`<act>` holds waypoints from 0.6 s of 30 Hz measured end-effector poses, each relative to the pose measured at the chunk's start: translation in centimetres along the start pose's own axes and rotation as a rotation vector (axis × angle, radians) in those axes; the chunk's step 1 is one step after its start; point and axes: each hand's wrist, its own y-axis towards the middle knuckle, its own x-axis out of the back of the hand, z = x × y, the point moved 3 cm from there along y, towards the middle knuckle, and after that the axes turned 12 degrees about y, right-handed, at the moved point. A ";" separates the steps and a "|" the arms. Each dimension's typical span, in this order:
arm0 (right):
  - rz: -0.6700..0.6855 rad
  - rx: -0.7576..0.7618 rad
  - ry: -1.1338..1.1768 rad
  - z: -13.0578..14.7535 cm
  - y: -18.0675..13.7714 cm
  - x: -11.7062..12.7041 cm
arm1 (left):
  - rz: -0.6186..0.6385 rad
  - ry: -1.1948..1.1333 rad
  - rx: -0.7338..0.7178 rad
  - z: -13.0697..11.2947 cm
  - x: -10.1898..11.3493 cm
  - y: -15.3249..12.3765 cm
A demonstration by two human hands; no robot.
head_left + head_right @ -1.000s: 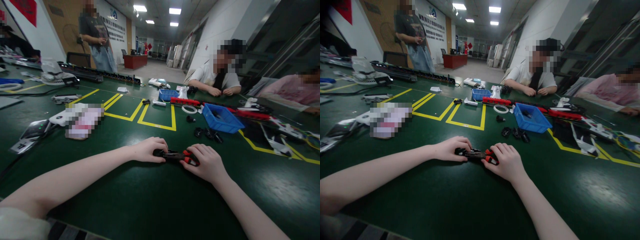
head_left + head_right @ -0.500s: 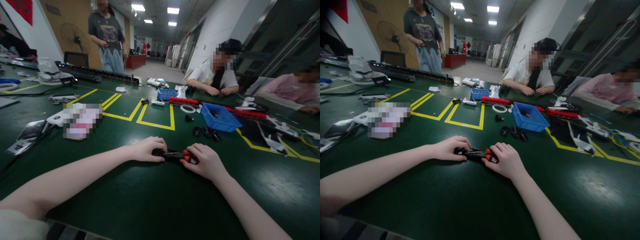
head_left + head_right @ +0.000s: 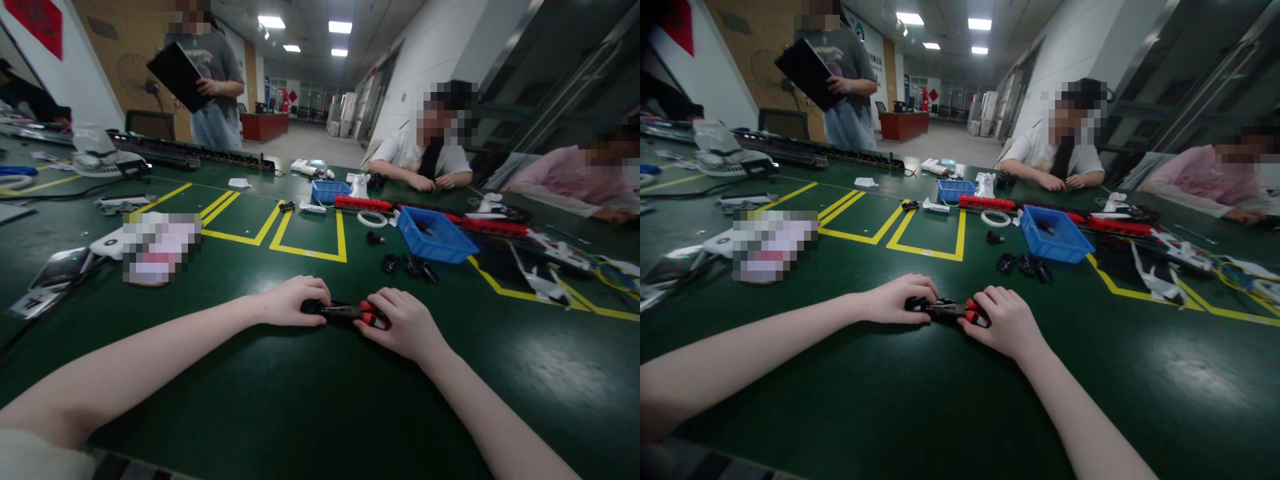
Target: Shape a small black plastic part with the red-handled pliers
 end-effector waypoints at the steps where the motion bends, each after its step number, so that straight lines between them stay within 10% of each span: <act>1: 0.001 0.002 -0.001 0.0 0.0 0.1 | -0.001 -0.001 0.001 0.0 0.0 0.0; 13: -0.079 0.018 0.042 0.2 -0.2 1.1 | -0.025 0.050 0.023 -0.3 0.0 -0.1; 18: -0.192 0.022 0.058 -0.2 -0.7 1.6 | -0.311 0.020 0.062 -0.8 2.1 -0.7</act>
